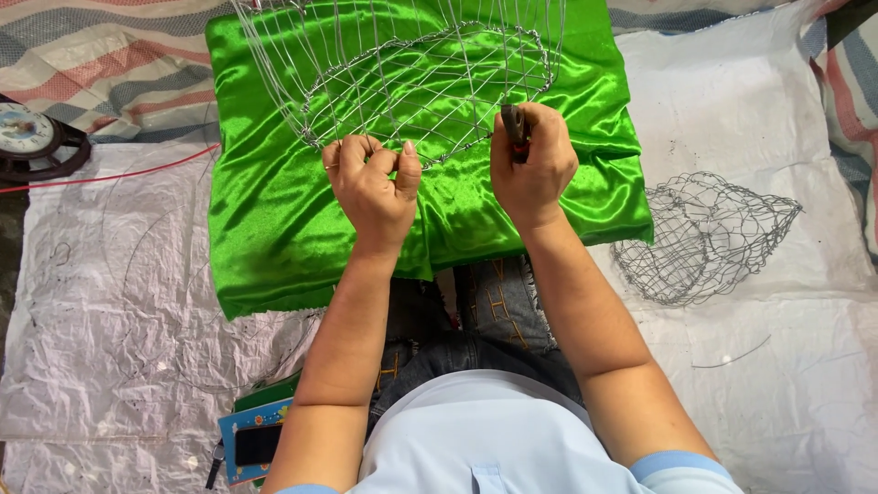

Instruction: The person assembles a wire frame by using pliers to cut and twist sections of wire together.

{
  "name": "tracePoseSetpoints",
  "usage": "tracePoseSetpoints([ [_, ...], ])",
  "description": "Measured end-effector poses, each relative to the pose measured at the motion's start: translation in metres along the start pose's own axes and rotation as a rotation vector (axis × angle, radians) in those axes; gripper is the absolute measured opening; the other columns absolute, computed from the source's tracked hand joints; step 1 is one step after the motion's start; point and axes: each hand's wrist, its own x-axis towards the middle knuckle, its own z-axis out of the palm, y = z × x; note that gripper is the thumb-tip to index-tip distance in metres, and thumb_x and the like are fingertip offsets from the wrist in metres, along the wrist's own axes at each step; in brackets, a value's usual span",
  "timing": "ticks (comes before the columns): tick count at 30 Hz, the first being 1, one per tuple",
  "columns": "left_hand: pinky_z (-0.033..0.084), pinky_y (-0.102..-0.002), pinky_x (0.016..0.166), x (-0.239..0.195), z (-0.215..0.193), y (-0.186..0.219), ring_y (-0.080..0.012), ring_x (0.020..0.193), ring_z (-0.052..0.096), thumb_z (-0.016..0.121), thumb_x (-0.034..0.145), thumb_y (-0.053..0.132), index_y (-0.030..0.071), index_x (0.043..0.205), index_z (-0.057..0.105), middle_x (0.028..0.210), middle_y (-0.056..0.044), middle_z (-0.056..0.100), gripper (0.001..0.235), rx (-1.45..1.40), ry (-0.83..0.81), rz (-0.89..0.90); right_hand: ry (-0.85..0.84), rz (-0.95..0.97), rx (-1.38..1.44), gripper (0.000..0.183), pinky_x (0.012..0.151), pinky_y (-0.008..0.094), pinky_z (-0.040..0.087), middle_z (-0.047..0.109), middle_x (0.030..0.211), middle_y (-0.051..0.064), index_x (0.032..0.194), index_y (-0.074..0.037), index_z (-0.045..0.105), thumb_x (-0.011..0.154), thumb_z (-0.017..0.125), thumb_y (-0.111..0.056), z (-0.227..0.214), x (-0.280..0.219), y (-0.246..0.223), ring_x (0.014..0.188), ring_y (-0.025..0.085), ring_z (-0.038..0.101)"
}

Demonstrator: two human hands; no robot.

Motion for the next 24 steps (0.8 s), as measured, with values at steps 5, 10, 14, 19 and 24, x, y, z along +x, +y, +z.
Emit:
tracePoseSetpoints([
  [5,0.043,-0.039,0.086,-0.003,-0.003,-0.01,-0.025,0.072,0.053,0.068,0.099,0.025,0.012,0.059,0.054,0.075,-0.003,0.047,0.044,-0.003,-0.007,0.007,-0.038,0.053,0.137,0.016,0.055,0.031,0.05,0.061,0.076,0.006,0.098,-0.009,0.065,0.094,0.08,-0.014,0.001,-0.008,0.002,0.057,0.025,0.058],
  [10,0.043,-0.039,0.086,-0.011,-0.012,-0.032,-0.0248,0.073,0.051,0.067,0.101,0.026,0.011,0.058,0.053,0.075,-0.003,0.047,0.047,-0.029,0.011,-0.019,-0.113,0.376,0.564,0.023,0.059,0.027,0.048,0.063,0.08,0.008,0.103,-0.003,0.06,0.098,0.081,-0.007,-0.017,0.0,0.019,0.064,0.013,0.055],
  [14,0.038,-0.041,0.086,-0.012,-0.029,-0.023,-0.0249,0.078,0.046,0.062,0.102,0.026,0.007,0.059,0.051,0.077,-0.006,0.046,0.047,-0.032,-0.087,-0.095,-0.183,0.424,0.444,0.027,0.072,0.032,0.054,0.066,0.091,0.011,0.109,-0.005,0.056,0.1,0.08,-0.014,-0.031,0.007,0.024,0.078,0.018,0.062],
  [19,0.034,-0.044,0.089,-0.021,-0.035,-0.016,-0.0251,0.081,0.044,0.058,0.1,0.023,0.002,0.063,0.053,0.081,-0.009,0.048,0.043,-0.016,-0.157,-0.14,-0.331,0.325,0.272,0.035,0.062,0.025,0.058,0.07,0.095,0.004,0.112,-0.008,0.057,0.096,0.084,-0.024,-0.006,0.019,0.0,0.073,0.012,0.066],
  [24,0.034,-0.044,0.092,-0.034,-0.037,-0.014,-0.0254,0.082,0.046,0.054,0.103,0.03,0.003,0.061,0.055,0.081,-0.009,0.048,0.051,-0.019,-0.202,-0.192,-0.32,0.24,-0.046,0.026,0.055,0.032,0.042,0.062,0.083,-0.001,0.104,-0.017,0.058,0.101,0.077,-0.035,0.006,0.024,0.001,0.069,0.016,0.056],
])
